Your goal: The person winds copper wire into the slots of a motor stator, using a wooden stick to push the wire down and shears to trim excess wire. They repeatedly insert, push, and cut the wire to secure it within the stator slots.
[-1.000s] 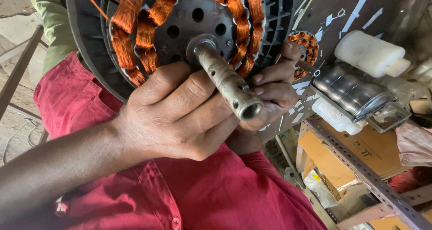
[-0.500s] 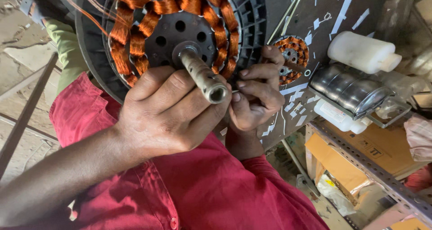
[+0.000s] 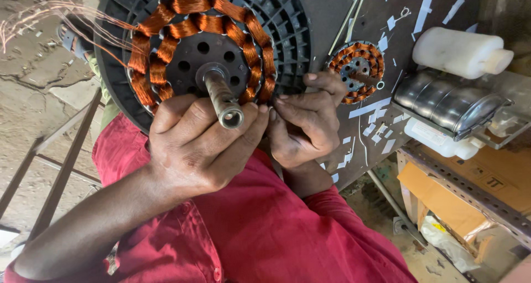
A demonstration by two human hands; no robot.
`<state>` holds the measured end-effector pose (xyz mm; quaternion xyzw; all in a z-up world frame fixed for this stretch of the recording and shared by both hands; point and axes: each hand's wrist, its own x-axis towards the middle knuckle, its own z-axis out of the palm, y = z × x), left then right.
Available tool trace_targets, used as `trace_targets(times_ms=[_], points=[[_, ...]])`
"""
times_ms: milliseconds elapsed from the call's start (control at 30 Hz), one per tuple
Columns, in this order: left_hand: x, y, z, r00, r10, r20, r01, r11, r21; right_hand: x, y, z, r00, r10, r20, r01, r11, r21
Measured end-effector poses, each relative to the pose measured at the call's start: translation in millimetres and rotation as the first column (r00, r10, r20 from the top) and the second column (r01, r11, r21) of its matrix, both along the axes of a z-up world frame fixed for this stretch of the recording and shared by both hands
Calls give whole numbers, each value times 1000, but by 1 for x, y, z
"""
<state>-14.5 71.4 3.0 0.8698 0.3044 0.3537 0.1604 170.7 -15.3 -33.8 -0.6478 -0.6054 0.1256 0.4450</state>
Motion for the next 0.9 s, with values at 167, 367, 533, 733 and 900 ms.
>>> trace_targets(times_ms=[167, 367, 533, 733, 900], points=[[0, 3, 2, 1000, 23, 2, -23, 999, 23, -3, 2, 4, 996, 68, 61, -67, 998, -7], [0, 1, 1, 1000, 17, 3, -17, 1000, -10, 3, 4, 4, 997, 76, -33, -78, 996, -51], [0, 1, 4, 999, 24, -43, -25, 1000, -16, 10, 16, 0, 958, 131, -255, -138, 990, -13], [2, -1, 5, 998, 30, -46, -31, 999, -34, 12, 21, 1, 930, 164, -328, -182, 983, -28], [0, -6, 3, 998, 22, -52, -25, 998, -66, 13, 23, -1, 921, 176, -348, -196, 980, -23]])
